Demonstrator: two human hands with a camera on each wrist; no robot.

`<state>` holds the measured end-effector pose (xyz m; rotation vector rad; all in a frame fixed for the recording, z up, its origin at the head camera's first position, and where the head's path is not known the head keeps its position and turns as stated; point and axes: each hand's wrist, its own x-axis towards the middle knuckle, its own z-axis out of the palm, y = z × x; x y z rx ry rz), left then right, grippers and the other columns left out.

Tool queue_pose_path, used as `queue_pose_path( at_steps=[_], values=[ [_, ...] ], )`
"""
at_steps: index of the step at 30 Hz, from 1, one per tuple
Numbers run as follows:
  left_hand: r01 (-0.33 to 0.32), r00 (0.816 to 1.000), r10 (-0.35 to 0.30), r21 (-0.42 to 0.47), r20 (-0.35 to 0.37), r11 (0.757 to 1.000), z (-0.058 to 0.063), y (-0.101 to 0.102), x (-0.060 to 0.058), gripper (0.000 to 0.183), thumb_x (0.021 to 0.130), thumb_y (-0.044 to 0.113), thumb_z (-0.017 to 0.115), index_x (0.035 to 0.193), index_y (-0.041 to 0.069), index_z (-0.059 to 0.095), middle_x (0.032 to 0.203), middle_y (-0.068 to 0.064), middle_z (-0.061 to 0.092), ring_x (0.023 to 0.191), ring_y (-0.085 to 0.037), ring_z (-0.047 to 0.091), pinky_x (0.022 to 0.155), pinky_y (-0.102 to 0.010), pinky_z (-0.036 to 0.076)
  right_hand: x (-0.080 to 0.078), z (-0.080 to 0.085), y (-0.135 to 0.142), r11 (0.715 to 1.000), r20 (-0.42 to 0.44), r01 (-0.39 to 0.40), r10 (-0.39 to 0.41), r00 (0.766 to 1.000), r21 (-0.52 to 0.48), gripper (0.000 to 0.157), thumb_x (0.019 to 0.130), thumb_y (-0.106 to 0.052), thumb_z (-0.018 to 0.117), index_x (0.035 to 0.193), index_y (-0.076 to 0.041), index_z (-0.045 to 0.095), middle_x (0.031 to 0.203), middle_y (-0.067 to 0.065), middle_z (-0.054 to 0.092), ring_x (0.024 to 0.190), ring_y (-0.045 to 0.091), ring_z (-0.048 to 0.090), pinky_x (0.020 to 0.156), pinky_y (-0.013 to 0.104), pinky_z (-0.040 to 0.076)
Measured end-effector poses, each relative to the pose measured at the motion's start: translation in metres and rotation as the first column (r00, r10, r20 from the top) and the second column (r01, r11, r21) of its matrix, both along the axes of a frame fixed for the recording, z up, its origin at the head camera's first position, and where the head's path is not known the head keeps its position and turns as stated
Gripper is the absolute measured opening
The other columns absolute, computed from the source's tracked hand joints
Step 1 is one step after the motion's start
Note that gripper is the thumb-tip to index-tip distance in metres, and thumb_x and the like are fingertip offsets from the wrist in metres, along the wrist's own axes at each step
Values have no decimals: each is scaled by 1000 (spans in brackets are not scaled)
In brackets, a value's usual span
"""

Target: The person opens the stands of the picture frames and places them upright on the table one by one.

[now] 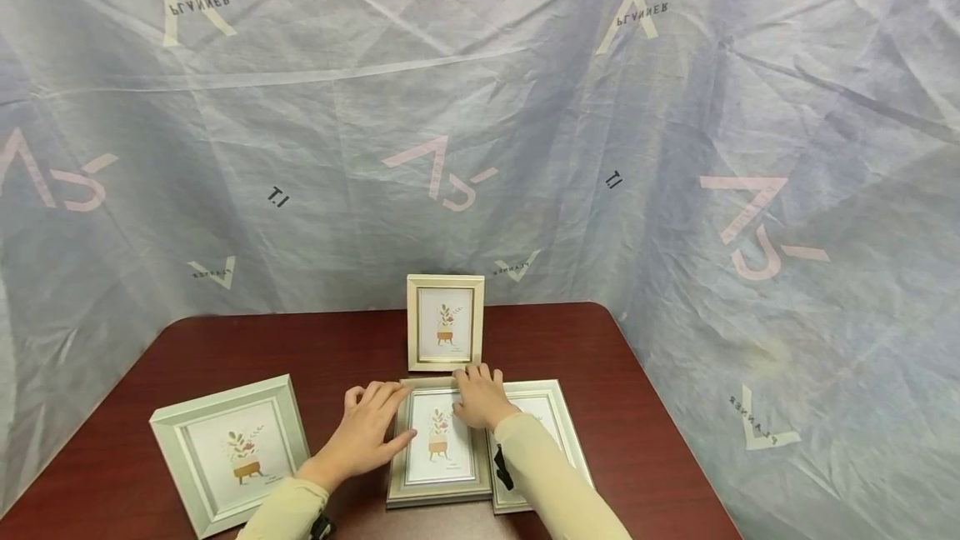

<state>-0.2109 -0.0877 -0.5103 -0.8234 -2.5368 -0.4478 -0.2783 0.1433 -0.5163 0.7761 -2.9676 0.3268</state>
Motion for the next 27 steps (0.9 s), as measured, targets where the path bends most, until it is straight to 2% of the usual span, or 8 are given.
queue_pose_path(
  at_steps=[11, 19, 27],
  values=[
    [-33, 998, 36, -43, 61, 999, -14, 3, 2, 61, 86, 39, 73, 134, 5, 58, 123, -8, 57, 111, -27, 48, 86, -54, 30, -13, -7, -8, 998, 35, 20, -22, 999, 59, 27, 95, -22, 66, 120, -12, 59, 124, 13, 54, 124, 36, 44, 96, 56, 32],
    [-49, 997, 52, -49, 58, 998, -20, 4, 4, 60, 84, 39, 74, 132, 5, 59, 124, -7, 58, 112, -25, 48, 86, -52, 30, -18, -11, -9, 993, -29, 29, -26, 999, 115, 14, 98, -18, 62, 111, -13, 59, 115, 11, 56, 117, 33, 47, 89, 51, 35],
    [-42, 998, 44, -40, 48, 998, -20, 3, 5, 60, 84, 38, 75, 131, 5, 59, 124, -7, 58, 112, -25, 49, 86, -51, 29, -21, -18, -10, 983, -96, 55, -38, 995, 175, 14, 100, -19, 59, 113, -15, 59, 114, 11, 58, 114, 32, 48, 87, 50, 35]
  ],
)
